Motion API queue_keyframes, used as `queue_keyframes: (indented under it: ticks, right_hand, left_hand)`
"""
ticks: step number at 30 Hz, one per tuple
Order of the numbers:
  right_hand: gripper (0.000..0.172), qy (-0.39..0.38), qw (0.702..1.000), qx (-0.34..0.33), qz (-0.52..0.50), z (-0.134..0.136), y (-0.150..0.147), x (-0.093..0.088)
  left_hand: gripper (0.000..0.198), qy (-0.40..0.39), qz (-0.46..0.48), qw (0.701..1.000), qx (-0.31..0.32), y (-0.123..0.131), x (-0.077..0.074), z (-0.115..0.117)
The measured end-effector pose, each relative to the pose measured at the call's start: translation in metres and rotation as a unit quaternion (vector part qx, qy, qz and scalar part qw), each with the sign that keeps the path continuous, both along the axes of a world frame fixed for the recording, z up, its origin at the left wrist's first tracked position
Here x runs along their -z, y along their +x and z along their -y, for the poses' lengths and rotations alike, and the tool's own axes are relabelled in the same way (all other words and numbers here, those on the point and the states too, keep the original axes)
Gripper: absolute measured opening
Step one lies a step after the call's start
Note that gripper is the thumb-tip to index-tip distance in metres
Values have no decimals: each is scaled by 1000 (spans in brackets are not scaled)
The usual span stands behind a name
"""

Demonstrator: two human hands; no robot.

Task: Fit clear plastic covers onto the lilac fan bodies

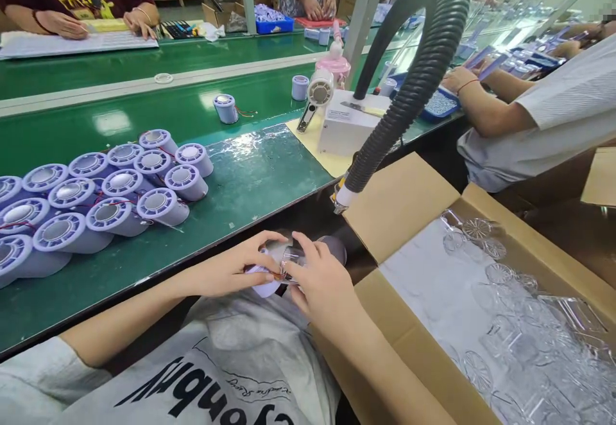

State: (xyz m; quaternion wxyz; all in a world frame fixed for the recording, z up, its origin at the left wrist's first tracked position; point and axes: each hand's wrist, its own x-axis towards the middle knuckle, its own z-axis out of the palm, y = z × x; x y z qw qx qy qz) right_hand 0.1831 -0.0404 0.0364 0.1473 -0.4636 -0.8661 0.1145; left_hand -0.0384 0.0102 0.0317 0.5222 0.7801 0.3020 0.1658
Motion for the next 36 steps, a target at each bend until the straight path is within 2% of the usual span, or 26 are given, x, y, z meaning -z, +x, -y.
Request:
queue_keyframes:
  ticks: [2, 4, 7, 9, 12, 14, 16, 17, 18, 21, 23, 29, 36]
  right_hand:
    - [18, -65, 997, 3, -53, -1, -2, 1]
    - [3, -142, 977, 23, -155, -2, -4, 2]
    - [22, -201, 934, 81, -283, -2, -5, 3]
    - [28, -216, 910, 125, -331, -2, -5, 5]
    - [30, -249, 865, 172, -400, -4, -1, 9]
    - [31, -274, 828, 179, -455, -5, 3, 12]
    - [24, -288, 805, 154, -496, -4, 6, 13]
    - [14, -285, 809, 130, -496, -3, 7, 14]
    - [7, -270, 828, 104, -481, -1, 8, 15]
    - [38, -182, 901, 45, -391, 5, 9, 17]
    - [38, -148, 921, 38, -359, 9, 10, 18]
    - [40, -235, 891, 72, -381, 11, 13, 11]
    - [40, -305, 847, 79, -429, 10, 12, 5]
  left_hand:
    - [19, 19, 12, 998, -52, 2, 4, 1]
    - [22, 1, 41, 993, -114, 4, 12, 2]
    - [47, -21, 77, 984, -161, 5, 25, 5]
    - [60, 13, 72, 986, -152, 4, 30, 5]
    - [69, 39, 68, 992, -97, 2, 31, 6]
    - [72, -2, 87, 994, -67, 2, 29, 6]
    - [70, -70, 107, 990, -67, 2, 27, 8]
    - [70, -108, 119, 984, -79, 3, 26, 9]
    - [70, -145, 130, 976, -93, 3, 26, 11]
    - [71, -229, 156, 954, -114, 4, 25, 14]
    - [72, -227, 148, 957, -104, 3, 23, 15]
    - [74, -140, 154, 976, -62, -1, 14, 14]
    - [74, -73, 143, 986, -50, -3, 9, 15]
